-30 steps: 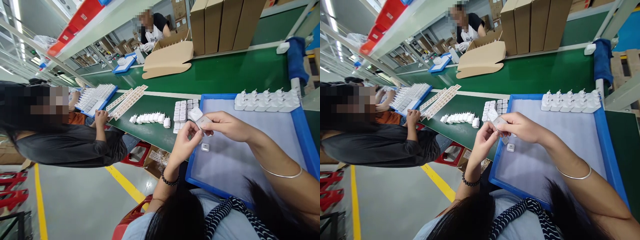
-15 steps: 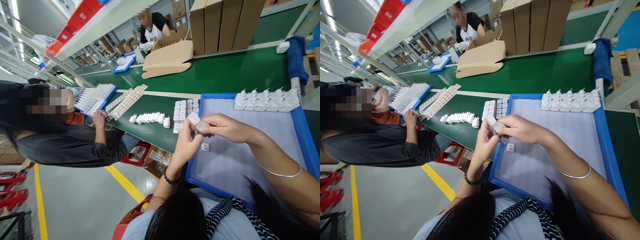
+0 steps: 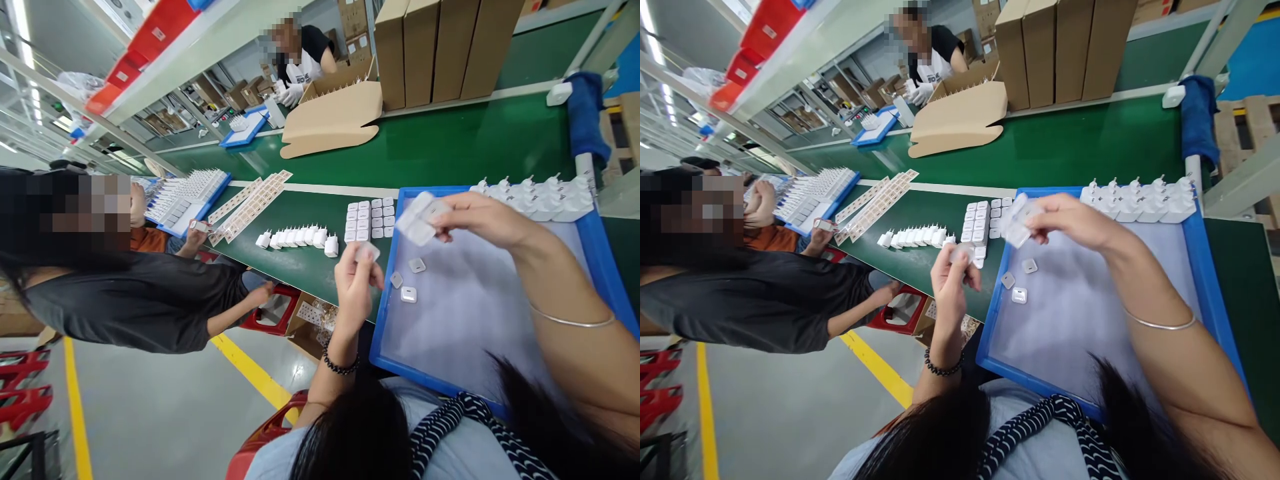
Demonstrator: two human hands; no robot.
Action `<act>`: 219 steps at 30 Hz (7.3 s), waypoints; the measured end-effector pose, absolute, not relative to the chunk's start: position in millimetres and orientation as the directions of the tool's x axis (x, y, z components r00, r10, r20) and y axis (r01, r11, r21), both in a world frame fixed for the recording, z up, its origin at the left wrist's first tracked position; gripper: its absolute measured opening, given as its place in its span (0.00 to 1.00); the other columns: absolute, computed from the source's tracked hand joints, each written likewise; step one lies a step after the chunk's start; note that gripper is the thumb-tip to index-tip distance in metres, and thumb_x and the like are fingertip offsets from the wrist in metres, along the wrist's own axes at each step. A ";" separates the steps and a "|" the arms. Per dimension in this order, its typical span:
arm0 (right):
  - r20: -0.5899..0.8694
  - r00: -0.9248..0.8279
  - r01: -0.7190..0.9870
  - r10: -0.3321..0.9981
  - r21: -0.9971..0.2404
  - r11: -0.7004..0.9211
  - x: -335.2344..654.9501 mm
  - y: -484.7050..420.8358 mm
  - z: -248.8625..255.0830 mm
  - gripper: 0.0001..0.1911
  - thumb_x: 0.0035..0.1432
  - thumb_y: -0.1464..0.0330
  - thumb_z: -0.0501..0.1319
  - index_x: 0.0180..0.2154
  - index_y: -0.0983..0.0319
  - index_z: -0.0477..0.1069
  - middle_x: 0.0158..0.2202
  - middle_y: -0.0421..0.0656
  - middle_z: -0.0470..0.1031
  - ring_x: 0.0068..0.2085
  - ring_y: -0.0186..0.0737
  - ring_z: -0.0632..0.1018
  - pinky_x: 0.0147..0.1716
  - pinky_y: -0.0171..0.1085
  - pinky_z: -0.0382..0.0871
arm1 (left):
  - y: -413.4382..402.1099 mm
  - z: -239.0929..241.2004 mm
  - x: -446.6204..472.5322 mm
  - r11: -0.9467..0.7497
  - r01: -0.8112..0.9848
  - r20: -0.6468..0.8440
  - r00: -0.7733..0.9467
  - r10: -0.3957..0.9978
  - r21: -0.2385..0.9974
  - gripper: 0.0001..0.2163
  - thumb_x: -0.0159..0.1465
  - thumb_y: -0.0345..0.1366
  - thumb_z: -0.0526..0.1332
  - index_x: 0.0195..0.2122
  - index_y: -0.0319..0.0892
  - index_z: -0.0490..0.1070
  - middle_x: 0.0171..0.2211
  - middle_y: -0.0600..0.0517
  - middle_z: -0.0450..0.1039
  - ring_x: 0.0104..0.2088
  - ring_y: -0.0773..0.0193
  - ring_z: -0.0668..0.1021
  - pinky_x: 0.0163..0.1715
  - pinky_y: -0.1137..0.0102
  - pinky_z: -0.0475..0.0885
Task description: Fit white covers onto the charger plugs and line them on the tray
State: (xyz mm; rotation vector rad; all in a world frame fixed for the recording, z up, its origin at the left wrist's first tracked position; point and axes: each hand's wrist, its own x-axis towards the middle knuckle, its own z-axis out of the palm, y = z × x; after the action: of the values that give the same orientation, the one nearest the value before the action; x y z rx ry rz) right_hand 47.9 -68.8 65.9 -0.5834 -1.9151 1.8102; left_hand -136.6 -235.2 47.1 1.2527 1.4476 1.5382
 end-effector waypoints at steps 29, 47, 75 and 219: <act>-0.164 -0.851 0.127 0.499 -0.986 -0.108 31.2 -95.4 70.2 0.19 0.53 0.58 0.71 0.44 0.61 0.77 0.38 0.46 0.79 0.35 0.42 0.78 0.30 0.38 0.77 | -222.8 31.6 -139.1 -0.165 0.060 0.176 -0.343 0.923 0.984 0.20 0.64 0.46 0.66 0.53 0.45 0.65 0.33 0.54 0.72 0.33 0.67 0.74 0.36 0.71 0.71; -0.120 -0.939 0.094 0.321 -0.991 -0.095 20.7 -106.2 65.3 0.09 0.54 0.62 0.69 0.33 0.62 0.79 0.29 0.42 0.79 0.29 0.36 0.77 0.29 0.35 0.72 | -226.5 46.4 -145.7 -0.290 0.621 0.316 0.071 0.946 0.728 0.18 0.72 0.41 0.48 0.31 0.41 0.71 0.26 0.50 0.70 0.29 0.62 0.71 0.35 0.68 0.66; -0.022 -0.746 0.257 0.665 -0.931 0.258 62.3 -87.0 91.4 0.21 0.51 0.51 0.70 0.24 0.62 0.74 0.22 0.41 0.73 0.24 0.36 0.71 0.23 0.36 0.60 | -220.7 42.9 -131.1 -0.049 0.327 0.126 -0.218 0.968 0.944 0.21 0.64 0.50 0.65 0.23 0.40 0.63 0.20 0.58 0.57 0.23 0.71 0.60 0.25 0.72 0.55; -0.108 -0.676 -0.308 0.729 -0.857 -0.413 65.9 -74.2 88.0 0.05 0.49 0.74 0.70 0.27 0.63 0.75 0.26 0.38 0.63 0.27 0.28 0.65 0.23 0.30 0.57 | -236.5 19.0 -135.9 0.117 0.550 -0.092 -0.072 0.993 0.827 0.12 0.69 0.46 0.58 0.35 0.42 0.67 0.26 0.55 0.68 0.28 0.66 0.68 0.30 0.69 0.60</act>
State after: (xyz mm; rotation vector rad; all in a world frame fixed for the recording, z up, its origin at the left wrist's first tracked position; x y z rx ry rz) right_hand 65.9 -74.2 88.0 -0.6343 -1.1442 2.1135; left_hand -135.9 -236.5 19.0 1.5138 1.7099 0.8196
